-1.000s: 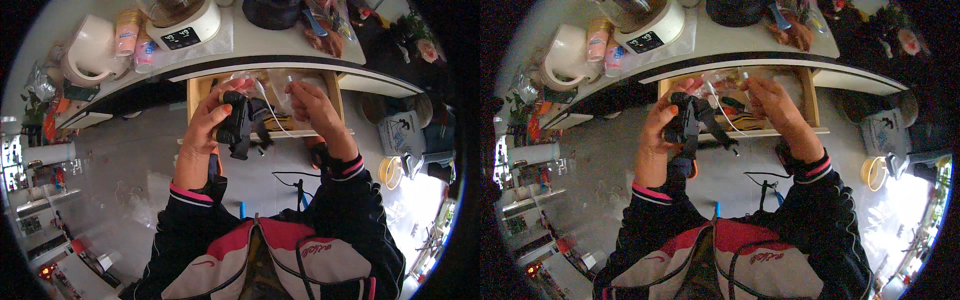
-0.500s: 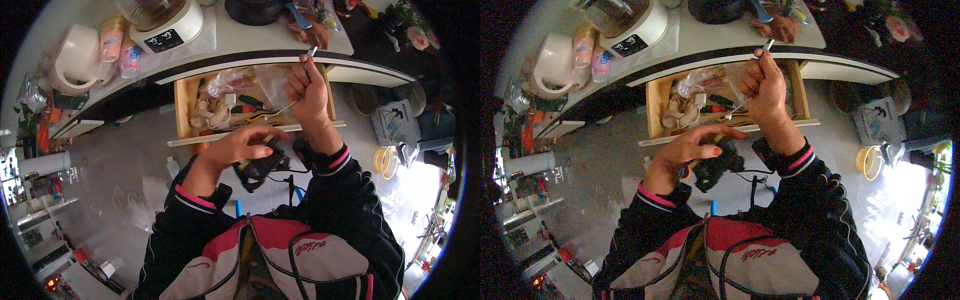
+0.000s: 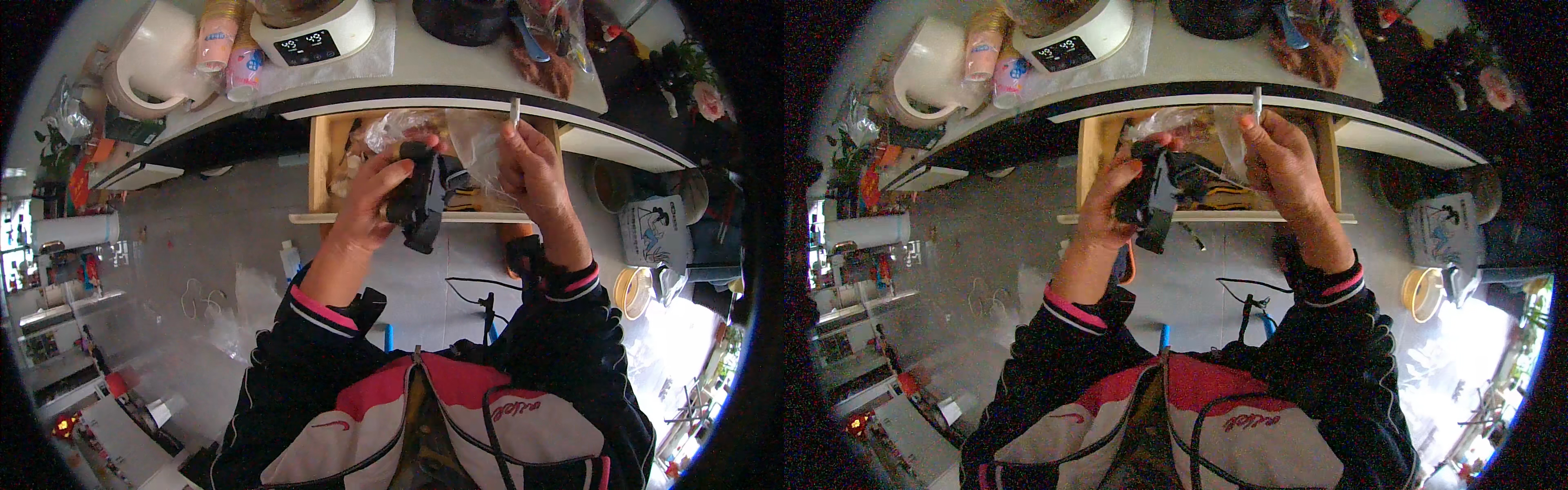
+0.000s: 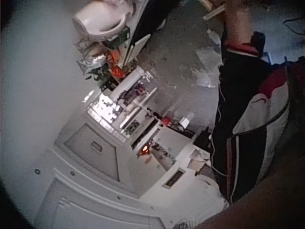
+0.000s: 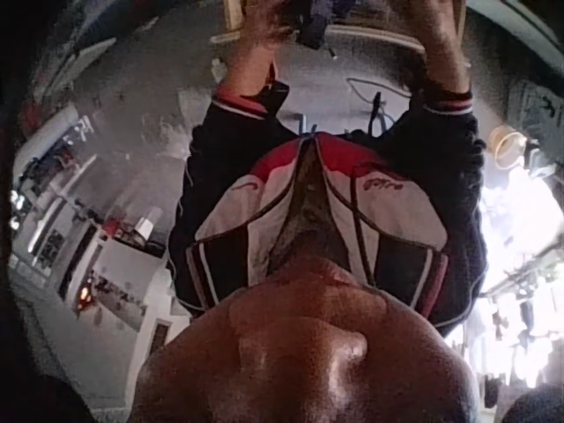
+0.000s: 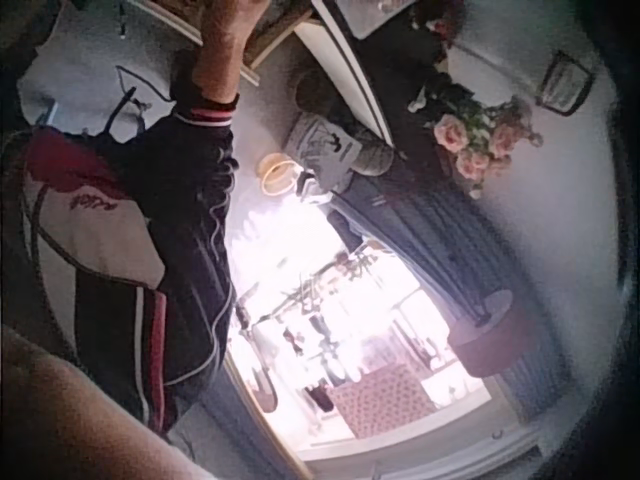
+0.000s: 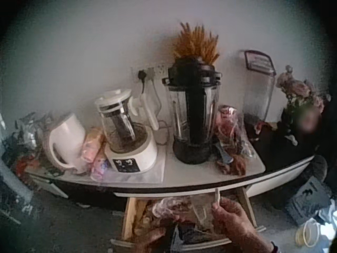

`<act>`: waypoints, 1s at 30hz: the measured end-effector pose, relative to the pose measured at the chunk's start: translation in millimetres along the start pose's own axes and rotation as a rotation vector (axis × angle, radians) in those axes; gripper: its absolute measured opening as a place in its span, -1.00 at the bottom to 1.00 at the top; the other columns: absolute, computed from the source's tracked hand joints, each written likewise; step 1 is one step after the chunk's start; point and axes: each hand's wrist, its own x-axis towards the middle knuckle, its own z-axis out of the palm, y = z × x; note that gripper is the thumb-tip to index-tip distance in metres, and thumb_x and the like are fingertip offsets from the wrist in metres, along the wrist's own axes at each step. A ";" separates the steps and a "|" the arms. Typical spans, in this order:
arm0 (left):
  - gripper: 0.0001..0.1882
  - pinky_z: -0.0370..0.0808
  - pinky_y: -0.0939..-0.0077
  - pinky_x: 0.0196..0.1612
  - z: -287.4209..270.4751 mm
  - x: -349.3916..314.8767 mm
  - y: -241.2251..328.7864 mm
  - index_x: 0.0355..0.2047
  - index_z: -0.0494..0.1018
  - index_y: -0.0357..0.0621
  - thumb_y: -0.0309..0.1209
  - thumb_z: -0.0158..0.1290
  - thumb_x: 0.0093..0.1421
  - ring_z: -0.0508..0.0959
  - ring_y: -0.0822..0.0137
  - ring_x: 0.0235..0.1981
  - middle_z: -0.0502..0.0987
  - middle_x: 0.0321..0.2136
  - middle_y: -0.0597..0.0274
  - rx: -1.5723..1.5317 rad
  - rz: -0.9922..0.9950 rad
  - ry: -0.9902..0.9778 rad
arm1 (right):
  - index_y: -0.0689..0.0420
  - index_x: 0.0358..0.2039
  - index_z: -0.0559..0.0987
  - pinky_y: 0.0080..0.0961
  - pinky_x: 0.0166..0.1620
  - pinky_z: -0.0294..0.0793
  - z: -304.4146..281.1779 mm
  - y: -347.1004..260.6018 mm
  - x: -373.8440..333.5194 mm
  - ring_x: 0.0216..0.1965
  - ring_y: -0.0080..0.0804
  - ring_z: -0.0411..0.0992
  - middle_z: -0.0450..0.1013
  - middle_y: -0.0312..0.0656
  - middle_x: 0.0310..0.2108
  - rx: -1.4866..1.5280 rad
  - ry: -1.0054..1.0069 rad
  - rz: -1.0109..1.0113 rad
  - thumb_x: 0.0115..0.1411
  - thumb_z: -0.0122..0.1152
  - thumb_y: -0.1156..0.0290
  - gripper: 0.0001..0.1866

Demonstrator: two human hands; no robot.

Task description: The person assembles a small electronic device by hand, inserting cylindrical components into a black housing and connecting wires. They retrieve additional parts from a drawer, manipulate the device, and move to another room to plug in a power cable.

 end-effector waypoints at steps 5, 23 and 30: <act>-0.56 0.37 0.50 0.01 6.8 -3.4 11.7 -0.02 0.38 -0.24 -0.35 0.05 0.08 0.46 0.36 -0.08 0.46 -0.12 0.18 0.513 -0.146 -0.122 | 0.13 -0.36 0.56 -0.68 -0.65 -0.02 -10.7 -2.4 0.0 -0.71 -0.75 0.08 0.22 -0.51 -0.69 -0.269 0.014 0.086 0.24 0.08 0.18 -0.72; -0.67 0.39 0.68 -0.20 12.7 -9.2 2.2 -0.07 0.40 -0.20 -0.48 0.05 0.12 0.42 0.58 -0.30 0.45 -0.28 0.37 0.661 -0.294 -0.188 | 0.19 -0.14 0.54 -0.71 -0.44 0.29 17.3 10.6 0.7 -0.48 -0.68 0.33 0.41 -0.42 -0.52 -0.175 -0.194 0.125 0.23 0.08 0.17 -0.64; -0.71 0.37 0.72 -0.36 -1.7 -7.1 18.3 -0.12 0.45 -0.24 -0.50 0.05 0.11 0.41 0.60 -0.40 0.46 -0.38 0.39 0.710 -0.195 0.187 | 0.15 -0.28 0.51 -0.71 -0.45 0.19 24.2 5.0 -0.8 -0.52 -0.72 0.22 0.39 -0.41 -0.52 -0.372 -0.096 0.043 0.25 0.05 0.18 -0.72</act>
